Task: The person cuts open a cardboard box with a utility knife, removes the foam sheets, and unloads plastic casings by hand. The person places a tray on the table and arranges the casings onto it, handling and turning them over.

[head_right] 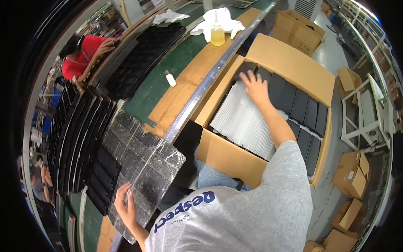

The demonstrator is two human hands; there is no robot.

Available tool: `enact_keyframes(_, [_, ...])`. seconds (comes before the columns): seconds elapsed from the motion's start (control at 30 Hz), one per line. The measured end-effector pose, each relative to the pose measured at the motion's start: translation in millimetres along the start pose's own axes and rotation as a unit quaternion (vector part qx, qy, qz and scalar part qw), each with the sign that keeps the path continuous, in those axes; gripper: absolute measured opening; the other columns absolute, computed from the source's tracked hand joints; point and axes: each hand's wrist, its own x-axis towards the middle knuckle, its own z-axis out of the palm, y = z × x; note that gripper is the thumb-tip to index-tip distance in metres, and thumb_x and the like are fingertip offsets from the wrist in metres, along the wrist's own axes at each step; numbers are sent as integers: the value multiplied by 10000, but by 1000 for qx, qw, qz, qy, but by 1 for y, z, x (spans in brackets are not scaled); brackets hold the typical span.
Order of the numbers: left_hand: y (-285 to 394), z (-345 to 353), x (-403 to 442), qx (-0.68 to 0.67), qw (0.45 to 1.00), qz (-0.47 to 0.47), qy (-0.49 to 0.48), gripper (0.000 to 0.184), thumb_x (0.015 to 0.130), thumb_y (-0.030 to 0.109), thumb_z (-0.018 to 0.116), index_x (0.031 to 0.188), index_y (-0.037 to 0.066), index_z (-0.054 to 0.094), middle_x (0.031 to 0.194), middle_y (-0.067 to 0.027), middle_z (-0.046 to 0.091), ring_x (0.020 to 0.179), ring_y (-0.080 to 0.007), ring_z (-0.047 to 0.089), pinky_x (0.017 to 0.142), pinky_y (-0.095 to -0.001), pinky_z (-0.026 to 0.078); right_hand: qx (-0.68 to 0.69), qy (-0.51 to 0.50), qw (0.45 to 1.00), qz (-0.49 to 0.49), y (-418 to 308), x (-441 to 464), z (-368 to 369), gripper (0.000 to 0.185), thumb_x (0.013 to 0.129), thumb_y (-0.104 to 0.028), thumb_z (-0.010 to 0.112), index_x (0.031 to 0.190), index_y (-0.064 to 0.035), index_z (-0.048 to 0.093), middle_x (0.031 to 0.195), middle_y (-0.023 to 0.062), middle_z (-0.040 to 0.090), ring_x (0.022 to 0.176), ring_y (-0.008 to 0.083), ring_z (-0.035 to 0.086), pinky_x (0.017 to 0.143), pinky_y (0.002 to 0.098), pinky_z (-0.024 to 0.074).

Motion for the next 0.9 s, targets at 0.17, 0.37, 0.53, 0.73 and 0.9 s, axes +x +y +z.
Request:
enact_keyframes(0.17, [16,9,0,-46,998,28,-34,168,772,25,552,927,-10,607,950,-140,616,938,-245,577,840,-309,417,-1,51,998,-30,12,18,-8,555,743,-182,561,1264,-221,374,1130,45,492,813,215,571,649,340,496])
enact_keyframes(0.37, [-4,-3,-20,-65,997,38,1,172,761,22,576,928,7,615,939,-130,624,906,-270,592,802,-319,448,24,98,995,6,48,49,32,418,816,-186,509,1221,-137,421,1105,94,555,818,254,601,602,364,505])
enact_keyframes(0.53, [-16,-5,-28,-74,996,1,48,167,767,35,580,929,20,617,928,-119,626,899,-264,592,790,-321,453,210,156,965,14,109,76,-9,349,851,-208,512,1174,-90,454,1075,115,568,801,300,588,634,370,484])
enact_keyframes(0.73, [-18,3,-29,-79,996,31,8,167,781,72,582,940,36,619,926,-104,625,903,-253,591,798,-324,453,165,195,964,65,115,62,-66,279,864,-221,527,1067,-29,536,1044,147,575,900,270,567,754,333,454])
enact_keyframes(0.9, [-14,11,-14,-109,993,49,6,206,792,114,586,986,46,606,1003,-103,604,964,-263,567,839,-341,442,300,216,926,81,73,82,-167,328,854,-245,548,1095,-23,532,1102,135,558,971,265,560,815,327,441])
